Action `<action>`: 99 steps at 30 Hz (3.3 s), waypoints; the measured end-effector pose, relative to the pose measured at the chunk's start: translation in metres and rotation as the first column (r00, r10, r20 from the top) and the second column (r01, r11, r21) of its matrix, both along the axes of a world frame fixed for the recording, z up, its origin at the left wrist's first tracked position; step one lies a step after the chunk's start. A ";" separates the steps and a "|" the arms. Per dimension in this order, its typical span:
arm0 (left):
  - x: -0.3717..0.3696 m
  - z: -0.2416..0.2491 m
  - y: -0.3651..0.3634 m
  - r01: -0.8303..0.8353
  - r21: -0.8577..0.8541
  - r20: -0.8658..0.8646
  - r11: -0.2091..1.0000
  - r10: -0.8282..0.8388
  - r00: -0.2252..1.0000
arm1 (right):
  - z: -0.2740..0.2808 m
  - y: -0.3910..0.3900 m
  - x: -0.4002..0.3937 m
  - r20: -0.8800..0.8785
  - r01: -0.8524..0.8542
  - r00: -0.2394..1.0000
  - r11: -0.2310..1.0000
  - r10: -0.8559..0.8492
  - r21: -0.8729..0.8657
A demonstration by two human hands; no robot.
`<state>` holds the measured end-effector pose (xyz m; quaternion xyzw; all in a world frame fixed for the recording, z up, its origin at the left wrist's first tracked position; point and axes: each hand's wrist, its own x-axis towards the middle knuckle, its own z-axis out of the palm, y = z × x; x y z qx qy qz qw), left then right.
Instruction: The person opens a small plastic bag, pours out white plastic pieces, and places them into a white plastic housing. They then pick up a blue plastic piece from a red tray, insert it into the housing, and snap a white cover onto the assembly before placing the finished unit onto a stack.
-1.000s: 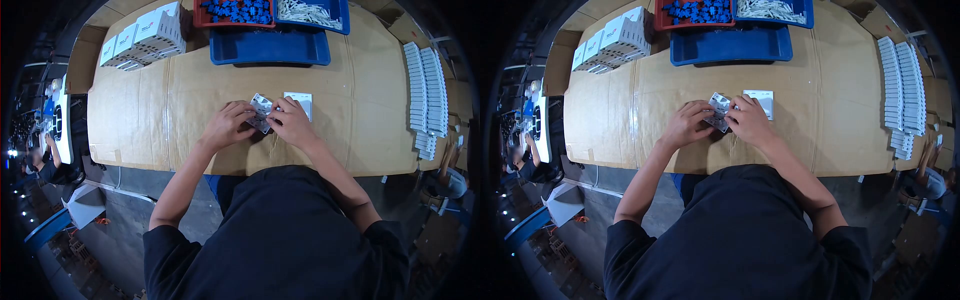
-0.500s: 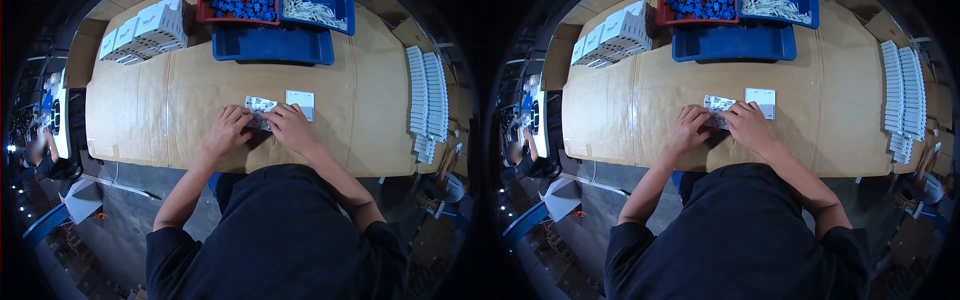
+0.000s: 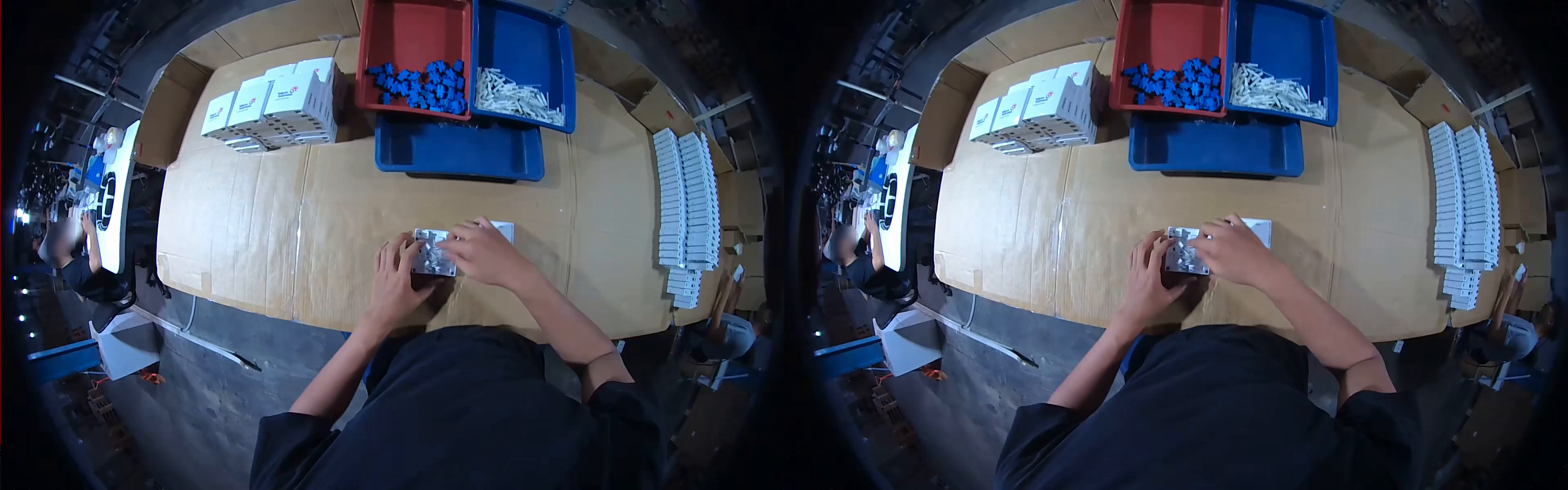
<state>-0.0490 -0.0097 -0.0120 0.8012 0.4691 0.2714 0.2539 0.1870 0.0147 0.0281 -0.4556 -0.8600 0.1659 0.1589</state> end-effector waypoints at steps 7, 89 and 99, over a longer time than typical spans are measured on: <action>0.001 -0.004 0.003 -0.034 0.029 -0.066 0.999 0.036 0.997 | 0.030 0.151 -0.013 -0.234 0.276 0.949 0.917 -0.212 0.290; -0.001 -0.007 0.007 -0.030 -0.018 -0.067 0.999 0.029 0.997 | -0.040 -0.004 -0.053 -0.315 0.312 0.894 0.947 -0.318 -0.070; -0.002 -0.005 0.007 -0.019 -0.037 -0.078 0.999 0.017 0.997 | -0.034 -0.019 -0.059 -0.045 0.351 0.936 0.927 -0.348 0.135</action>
